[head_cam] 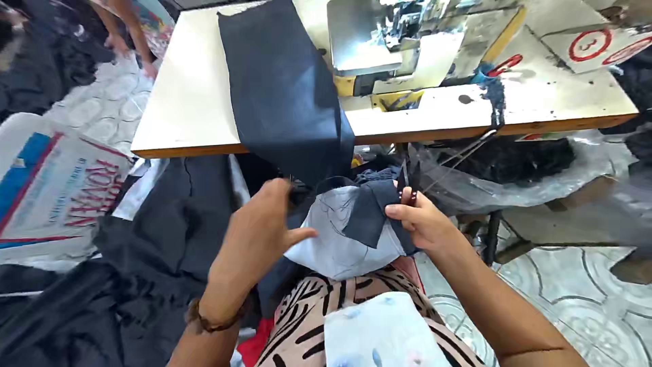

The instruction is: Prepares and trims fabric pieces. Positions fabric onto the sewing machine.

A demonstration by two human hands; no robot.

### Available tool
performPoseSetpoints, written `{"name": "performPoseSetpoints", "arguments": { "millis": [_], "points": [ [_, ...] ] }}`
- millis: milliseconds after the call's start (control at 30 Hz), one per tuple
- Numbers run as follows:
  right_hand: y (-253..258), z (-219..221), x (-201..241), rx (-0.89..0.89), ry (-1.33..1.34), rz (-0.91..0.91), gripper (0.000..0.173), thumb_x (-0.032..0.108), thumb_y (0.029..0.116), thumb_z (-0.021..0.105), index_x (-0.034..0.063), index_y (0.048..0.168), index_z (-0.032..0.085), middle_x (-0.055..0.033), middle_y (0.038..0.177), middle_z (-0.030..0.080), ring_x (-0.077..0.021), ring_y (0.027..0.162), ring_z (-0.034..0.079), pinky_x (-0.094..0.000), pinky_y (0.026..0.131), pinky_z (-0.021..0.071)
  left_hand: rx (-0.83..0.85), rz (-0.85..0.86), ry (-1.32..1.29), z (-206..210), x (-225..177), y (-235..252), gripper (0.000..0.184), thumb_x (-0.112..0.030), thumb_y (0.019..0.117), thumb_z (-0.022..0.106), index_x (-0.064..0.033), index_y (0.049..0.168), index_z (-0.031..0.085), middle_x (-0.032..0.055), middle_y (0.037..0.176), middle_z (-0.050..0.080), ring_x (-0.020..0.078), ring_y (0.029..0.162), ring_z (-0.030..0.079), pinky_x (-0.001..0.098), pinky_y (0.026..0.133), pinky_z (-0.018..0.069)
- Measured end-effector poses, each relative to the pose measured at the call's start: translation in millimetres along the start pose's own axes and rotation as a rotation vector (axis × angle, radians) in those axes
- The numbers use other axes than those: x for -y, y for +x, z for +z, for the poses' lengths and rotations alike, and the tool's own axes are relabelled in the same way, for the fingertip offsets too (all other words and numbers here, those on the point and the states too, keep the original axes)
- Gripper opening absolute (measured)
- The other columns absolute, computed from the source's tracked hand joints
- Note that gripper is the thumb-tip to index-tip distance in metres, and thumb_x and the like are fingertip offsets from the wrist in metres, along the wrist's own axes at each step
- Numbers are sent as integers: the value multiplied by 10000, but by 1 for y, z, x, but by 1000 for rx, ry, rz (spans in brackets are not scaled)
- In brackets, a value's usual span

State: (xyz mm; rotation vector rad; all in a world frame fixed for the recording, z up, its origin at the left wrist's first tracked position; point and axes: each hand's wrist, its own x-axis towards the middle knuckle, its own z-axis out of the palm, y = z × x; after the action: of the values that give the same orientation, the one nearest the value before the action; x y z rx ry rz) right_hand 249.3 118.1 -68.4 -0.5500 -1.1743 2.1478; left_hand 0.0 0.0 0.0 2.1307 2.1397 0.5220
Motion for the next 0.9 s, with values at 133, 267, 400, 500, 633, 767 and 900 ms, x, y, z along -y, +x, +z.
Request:
{"name": "performPoseSetpoints", "arguments": {
  "millis": [133,267,400,500,633,767,900],
  "points": [
    [5,2,-12,15,-169,-26,324,328,725,899,237,947,681,137,753,687,59,618,598,-137,570,515,-122,560,-330,52,-14,45,422,-161,783,746,-100,1200,734,156,1266,684,313,1194,650,555,1010,517],
    [-10,0,-19,-213,-896,-249,684,244,759,838,60,1344,535,-23,1092,701,-65,968,682,-283,837,592,-228,404,-521,67,-11,67,157,-1,938,597,20,1005,737,114,991,739,141,900,709,294,827,588],
    [-17,-10,-26,-376,-1009,-289,178,69,896,647,14,1059,693,-26,835,675,-30,682,600,-220,619,512,-237,161,-636,79,-14,72,184,-77,1046,519,28,1058,669,71,877,681,31,766,636,187,725,532],
    [-16,-15,-8,-316,-721,-223,111,101,968,594,77,1041,673,99,723,599,62,538,504,-127,509,462,-84,168,-791,87,-11,75,187,-117,1046,526,37,1069,629,17,810,652,-29,685,592,149,652,508],
    [6,-26,0,-382,-639,-298,109,222,1040,532,219,969,615,173,668,545,83,514,469,-111,481,417,-33,390,-770,89,-10,64,209,-203,958,682,0,927,723,46,842,720,46,786,677,250,745,572],
    [23,-33,-45,-407,-625,165,252,268,1072,511,36,1047,607,-16,761,530,-85,649,518,-311,603,483,-391,-95,-1066,89,-11,75,91,-114,1060,528,-80,1095,605,-119,971,700,-56,940,662,209,901,569],
    [32,-56,-72,-205,-794,237,122,108,1008,609,2,989,668,-49,780,609,-110,703,571,-338,688,506,-2,-466,-1237,99,-9,73,191,-255,1082,510,-103,1129,616,-43,880,691,30,784,675,271,754,601]
  ]
}}
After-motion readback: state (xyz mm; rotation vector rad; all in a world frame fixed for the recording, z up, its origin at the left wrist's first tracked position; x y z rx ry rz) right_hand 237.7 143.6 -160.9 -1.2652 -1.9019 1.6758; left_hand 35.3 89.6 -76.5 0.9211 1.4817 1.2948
